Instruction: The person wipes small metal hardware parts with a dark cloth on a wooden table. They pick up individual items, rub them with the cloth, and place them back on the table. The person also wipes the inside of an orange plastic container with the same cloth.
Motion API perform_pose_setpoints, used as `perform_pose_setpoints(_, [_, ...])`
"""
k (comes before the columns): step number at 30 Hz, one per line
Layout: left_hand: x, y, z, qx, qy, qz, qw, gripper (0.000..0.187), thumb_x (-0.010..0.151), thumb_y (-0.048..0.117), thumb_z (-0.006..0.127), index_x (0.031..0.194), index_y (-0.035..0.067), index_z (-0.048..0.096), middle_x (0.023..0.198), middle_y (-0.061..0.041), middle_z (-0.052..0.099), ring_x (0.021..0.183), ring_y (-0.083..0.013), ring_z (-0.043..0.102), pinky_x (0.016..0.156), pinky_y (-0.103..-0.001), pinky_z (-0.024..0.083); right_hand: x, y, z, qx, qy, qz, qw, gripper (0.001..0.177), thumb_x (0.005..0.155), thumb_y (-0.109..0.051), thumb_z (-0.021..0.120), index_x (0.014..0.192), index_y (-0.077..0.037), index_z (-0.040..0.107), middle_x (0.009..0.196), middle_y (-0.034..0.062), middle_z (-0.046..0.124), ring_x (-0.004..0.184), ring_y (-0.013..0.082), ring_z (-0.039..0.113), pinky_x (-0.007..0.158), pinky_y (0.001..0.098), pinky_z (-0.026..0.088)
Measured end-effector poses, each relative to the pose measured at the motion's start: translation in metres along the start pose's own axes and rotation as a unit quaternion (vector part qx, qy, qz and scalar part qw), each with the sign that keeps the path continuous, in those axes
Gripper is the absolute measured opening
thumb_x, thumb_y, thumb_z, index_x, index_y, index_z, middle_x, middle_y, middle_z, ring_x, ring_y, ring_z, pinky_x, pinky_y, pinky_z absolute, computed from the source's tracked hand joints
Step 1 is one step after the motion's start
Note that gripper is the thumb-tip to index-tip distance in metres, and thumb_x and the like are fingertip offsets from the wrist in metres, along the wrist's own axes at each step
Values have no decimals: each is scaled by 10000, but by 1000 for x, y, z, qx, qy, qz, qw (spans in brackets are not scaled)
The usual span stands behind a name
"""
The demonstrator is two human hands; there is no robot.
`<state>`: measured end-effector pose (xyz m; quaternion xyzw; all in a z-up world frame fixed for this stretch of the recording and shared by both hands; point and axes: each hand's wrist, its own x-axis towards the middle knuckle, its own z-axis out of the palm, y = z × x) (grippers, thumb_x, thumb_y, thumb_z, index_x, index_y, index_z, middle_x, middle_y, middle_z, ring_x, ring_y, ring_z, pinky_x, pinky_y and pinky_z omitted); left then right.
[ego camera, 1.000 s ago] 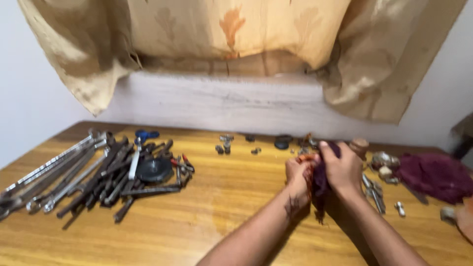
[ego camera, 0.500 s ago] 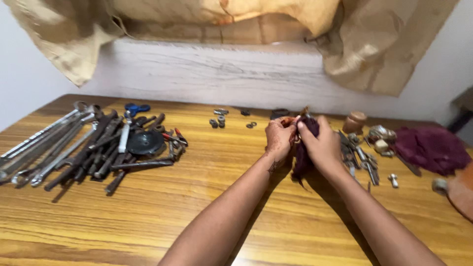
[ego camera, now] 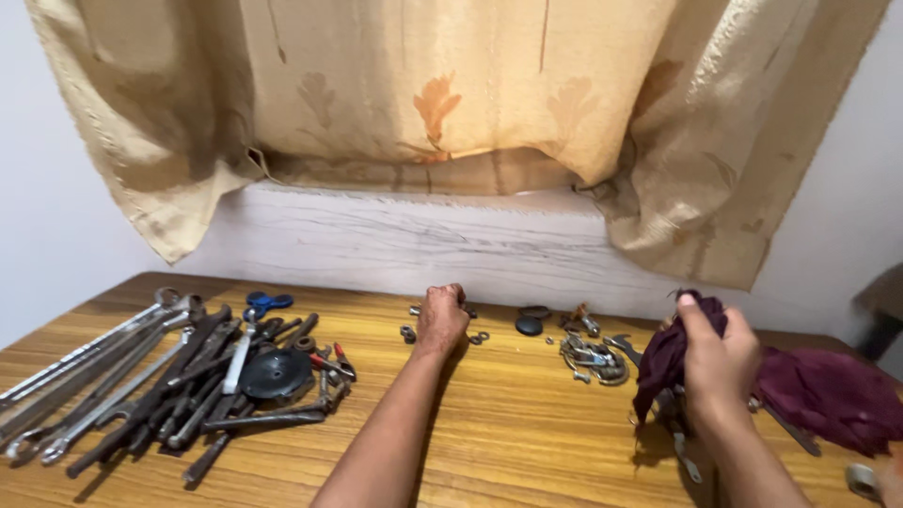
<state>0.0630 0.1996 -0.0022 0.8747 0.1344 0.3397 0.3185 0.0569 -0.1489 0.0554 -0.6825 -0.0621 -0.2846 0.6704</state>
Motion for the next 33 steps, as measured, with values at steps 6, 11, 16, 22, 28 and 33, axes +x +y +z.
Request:
perform_pose_setpoints(6, [-2,4,6,75,-49,-16,996,300,820,-22,645,1044,126,778,1046,-185,744,971,-353,717,886,-453,586,30,31,-19,4,44,16,999,259,972,-275,745,924,-30,675,866,-6,656,772,81,551,716,288,447])
perform_pose_setpoints(11, [-9,53,50,62,-139,127,980,215,825,45,715,985,164,795,1017,-86,782,931,-243,754,894,-385,596,30,40,-18,73,33,75,994,256,937,-259,764,942,-22,668,861,-20,653,763,79,570,707,268,455])
perform_pose_setpoints(16, [-29,80,97,177,-139,214,951,137,880,31,693,972,74,785,983,-181,752,912,-324,724,807,-434,598,18,23,-10,111,2,117,987,199,897,-238,728,901,-54,654,819,5,670,715,107,616,669,279,487])
perform_pose_setpoints(22, [-44,74,127,-150,-56,143,977,241,793,-102,718,967,61,754,835,-121,740,727,-225,689,668,-364,582,3,18,2,50,-57,87,993,264,963,-267,742,941,-17,661,868,53,634,744,132,553,672,307,445])
perform_pose_setpoints(28, [-100,95,139,-726,-99,-155,663,200,814,-102,713,945,48,699,829,-28,724,679,-101,650,604,-227,532,-38,36,35,-16,-268,147,952,260,947,-342,650,935,-91,714,838,9,714,740,103,618,697,272,481])
perform_pose_setpoints(33, [-118,109,82,-780,-166,-141,587,171,930,52,841,973,113,687,701,32,650,459,10,506,328,-147,367,-35,41,36,96,-322,296,894,272,981,-351,653,914,-89,691,744,12,636,612,144,557,550,328,443])
